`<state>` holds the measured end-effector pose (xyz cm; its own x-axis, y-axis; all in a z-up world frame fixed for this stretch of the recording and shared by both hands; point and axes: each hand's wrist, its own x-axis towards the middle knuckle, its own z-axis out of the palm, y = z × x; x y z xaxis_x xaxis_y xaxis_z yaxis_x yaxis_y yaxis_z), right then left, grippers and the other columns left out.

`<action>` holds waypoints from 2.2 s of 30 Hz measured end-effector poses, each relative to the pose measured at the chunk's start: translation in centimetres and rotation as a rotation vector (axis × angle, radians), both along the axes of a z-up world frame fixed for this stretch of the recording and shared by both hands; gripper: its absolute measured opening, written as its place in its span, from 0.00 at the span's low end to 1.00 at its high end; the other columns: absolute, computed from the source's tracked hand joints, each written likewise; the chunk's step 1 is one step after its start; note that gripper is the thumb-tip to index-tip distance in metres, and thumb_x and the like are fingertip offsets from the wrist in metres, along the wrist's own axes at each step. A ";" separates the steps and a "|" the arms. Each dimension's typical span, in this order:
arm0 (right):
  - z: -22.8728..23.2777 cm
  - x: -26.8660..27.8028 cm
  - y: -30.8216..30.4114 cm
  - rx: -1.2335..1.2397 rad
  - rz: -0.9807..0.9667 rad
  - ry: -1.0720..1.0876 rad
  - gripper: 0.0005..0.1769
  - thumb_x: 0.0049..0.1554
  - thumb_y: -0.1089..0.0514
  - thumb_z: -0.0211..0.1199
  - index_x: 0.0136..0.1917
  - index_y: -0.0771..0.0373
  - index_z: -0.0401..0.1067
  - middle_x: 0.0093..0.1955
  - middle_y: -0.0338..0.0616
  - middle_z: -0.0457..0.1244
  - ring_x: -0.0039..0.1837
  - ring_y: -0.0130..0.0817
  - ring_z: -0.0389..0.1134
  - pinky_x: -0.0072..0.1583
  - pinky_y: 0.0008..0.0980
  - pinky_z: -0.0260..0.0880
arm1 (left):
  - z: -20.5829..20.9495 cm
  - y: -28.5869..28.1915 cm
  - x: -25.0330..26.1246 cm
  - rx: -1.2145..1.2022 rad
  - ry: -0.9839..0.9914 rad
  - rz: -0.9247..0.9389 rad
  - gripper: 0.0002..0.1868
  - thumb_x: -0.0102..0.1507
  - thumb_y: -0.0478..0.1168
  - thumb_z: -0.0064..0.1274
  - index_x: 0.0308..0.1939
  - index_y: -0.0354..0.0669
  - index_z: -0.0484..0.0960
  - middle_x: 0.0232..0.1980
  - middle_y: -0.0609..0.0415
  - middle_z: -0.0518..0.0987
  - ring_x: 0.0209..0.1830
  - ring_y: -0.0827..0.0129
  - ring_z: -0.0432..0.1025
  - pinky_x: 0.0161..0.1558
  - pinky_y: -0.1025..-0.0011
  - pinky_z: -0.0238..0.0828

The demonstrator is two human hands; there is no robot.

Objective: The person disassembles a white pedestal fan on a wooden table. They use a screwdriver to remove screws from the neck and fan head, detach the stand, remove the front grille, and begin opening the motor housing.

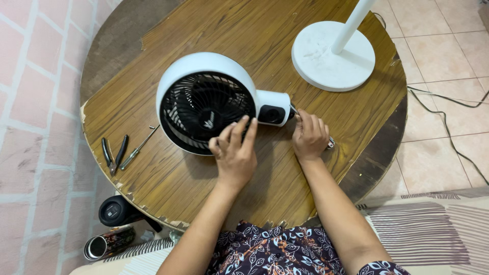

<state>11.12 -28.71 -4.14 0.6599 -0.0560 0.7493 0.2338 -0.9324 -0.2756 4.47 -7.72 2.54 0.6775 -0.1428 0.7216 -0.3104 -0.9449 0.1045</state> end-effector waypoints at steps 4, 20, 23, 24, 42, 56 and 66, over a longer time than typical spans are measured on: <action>0.5 -0.2 -0.1 -0.047 0.084 -0.032 0.11 0.67 0.56 0.61 0.62 0.57 0.74 0.43 0.39 0.66 0.47 0.38 0.67 0.49 0.37 0.61 | 0.4 -1.4 -1.1 -0.018 0.031 -0.127 0.22 0.63 0.34 0.52 0.61 0.45 0.84 0.69 0.58 0.75 0.64 0.66 0.64 0.60 0.59 0.52; 1.4 -0.1 0.6 -0.034 0.200 0.064 0.12 0.58 0.59 0.64 0.56 0.61 0.77 0.46 0.41 0.65 0.50 0.41 0.66 0.52 0.40 0.60 | 8.4 7.2 1.6 -0.064 0.090 0.123 0.47 0.63 0.57 0.66 0.79 0.43 0.61 0.81 0.41 0.55 0.78 0.41 0.54 0.73 0.40 0.48; 0.9 -0.1 0.2 -0.025 0.201 0.074 0.14 0.57 0.62 0.61 0.57 0.61 0.76 0.48 0.43 0.65 0.52 0.42 0.66 0.54 0.41 0.60 | 7.3 7.0 1.6 -0.104 0.116 0.095 0.49 0.64 0.57 0.65 0.82 0.46 0.57 0.82 0.43 0.53 0.78 0.41 0.52 0.75 0.45 0.54; 0.5 -0.1 0.1 -0.023 0.199 0.081 0.14 0.57 0.63 0.61 0.57 0.60 0.76 0.49 0.43 0.65 0.52 0.43 0.66 0.54 0.41 0.60 | 6.9 7.0 1.4 -0.099 0.111 0.100 0.49 0.64 0.58 0.66 0.81 0.46 0.58 0.81 0.43 0.54 0.76 0.42 0.53 0.74 0.45 0.54; 6.3 8.9 0.1 0.195 0.322 0.628 0.17 0.69 0.52 0.49 0.68 0.55 0.67 0.62 0.41 0.68 0.64 0.48 0.69 0.61 0.47 0.67 | 0.3 11.4 2.7 -0.930 0.258 -0.093 0.66 0.53 0.58 0.71 0.80 0.39 0.43 0.78 0.35 0.56 0.78 0.44 0.58 0.76 0.55 0.59; 9.9 4.3 0.3 -0.171 0.296 0.776 0.50 0.40 0.27 0.73 0.70 0.49 0.70 0.60 0.49 0.63 0.58 0.50 0.69 0.56 0.48 0.71 | -1.6 8.0 1.1 -1.456 0.259 -0.362 0.38 0.75 0.52 0.44 0.81 0.34 0.49 0.80 0.44 0.60 0.80 0.61 0.56 0.77 0.64 0.50; 8.5 -1.7 4.2 0.106 0.289 1.105 0.43 0.41 0.22 0.69 0.45 0.65 0.79 0.42 0.54 0.71 0.45 0.47 0.75 0.50 0.44 0.76 | 4.4 4.3 1.0 -0.596 0.377 0.030 0.52 0.61 0.59 0.65 0.78 0.35 0.58 0.73 0.38 0.61 0.76 0.43 0.58 0.74 0.47 0.56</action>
